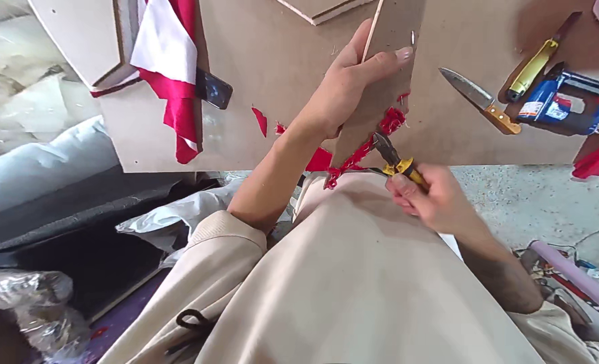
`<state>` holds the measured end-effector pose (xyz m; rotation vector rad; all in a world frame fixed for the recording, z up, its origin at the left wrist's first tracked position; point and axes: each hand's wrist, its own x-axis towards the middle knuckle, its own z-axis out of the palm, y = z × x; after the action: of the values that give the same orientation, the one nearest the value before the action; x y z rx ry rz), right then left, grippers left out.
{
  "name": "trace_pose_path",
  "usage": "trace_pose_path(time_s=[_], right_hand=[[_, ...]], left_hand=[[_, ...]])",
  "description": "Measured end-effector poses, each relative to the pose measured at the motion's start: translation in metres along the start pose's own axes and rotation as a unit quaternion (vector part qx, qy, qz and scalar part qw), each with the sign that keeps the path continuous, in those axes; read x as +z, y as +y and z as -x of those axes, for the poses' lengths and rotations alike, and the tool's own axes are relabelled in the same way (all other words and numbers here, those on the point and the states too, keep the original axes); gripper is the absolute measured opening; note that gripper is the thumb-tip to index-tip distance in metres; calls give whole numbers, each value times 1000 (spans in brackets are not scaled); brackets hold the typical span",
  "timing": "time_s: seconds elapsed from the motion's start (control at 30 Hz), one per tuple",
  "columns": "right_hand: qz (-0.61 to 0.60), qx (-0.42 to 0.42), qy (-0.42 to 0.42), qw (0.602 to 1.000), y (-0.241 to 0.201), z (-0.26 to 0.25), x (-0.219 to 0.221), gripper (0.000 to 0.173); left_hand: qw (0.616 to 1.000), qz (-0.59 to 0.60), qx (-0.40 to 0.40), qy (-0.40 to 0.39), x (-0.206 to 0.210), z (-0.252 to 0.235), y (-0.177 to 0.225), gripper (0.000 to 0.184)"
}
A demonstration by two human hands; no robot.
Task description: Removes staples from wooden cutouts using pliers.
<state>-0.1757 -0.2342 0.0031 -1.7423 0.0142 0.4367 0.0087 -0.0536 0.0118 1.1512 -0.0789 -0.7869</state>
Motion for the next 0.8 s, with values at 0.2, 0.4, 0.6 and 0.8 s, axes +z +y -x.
trace_pose_path(time_s=[0.2,0.4,0.6,0.8], right_hand=[[158,-151,58,974,8,1,6,32],[-189,-18,-140,972,6,-3,-2,34],[-270,66,-120,953,-5,0,5,26],[243,-181,149,941,12,1,31,34]], left_hand=[[996,-6,-15,92,-14,-2,1,41],[1000,-11,15,21,-6,-2,8,43],[999,-23,12,-41,4,-2,10,43],[994,-39,-46,89,-7,-15,6,45]])
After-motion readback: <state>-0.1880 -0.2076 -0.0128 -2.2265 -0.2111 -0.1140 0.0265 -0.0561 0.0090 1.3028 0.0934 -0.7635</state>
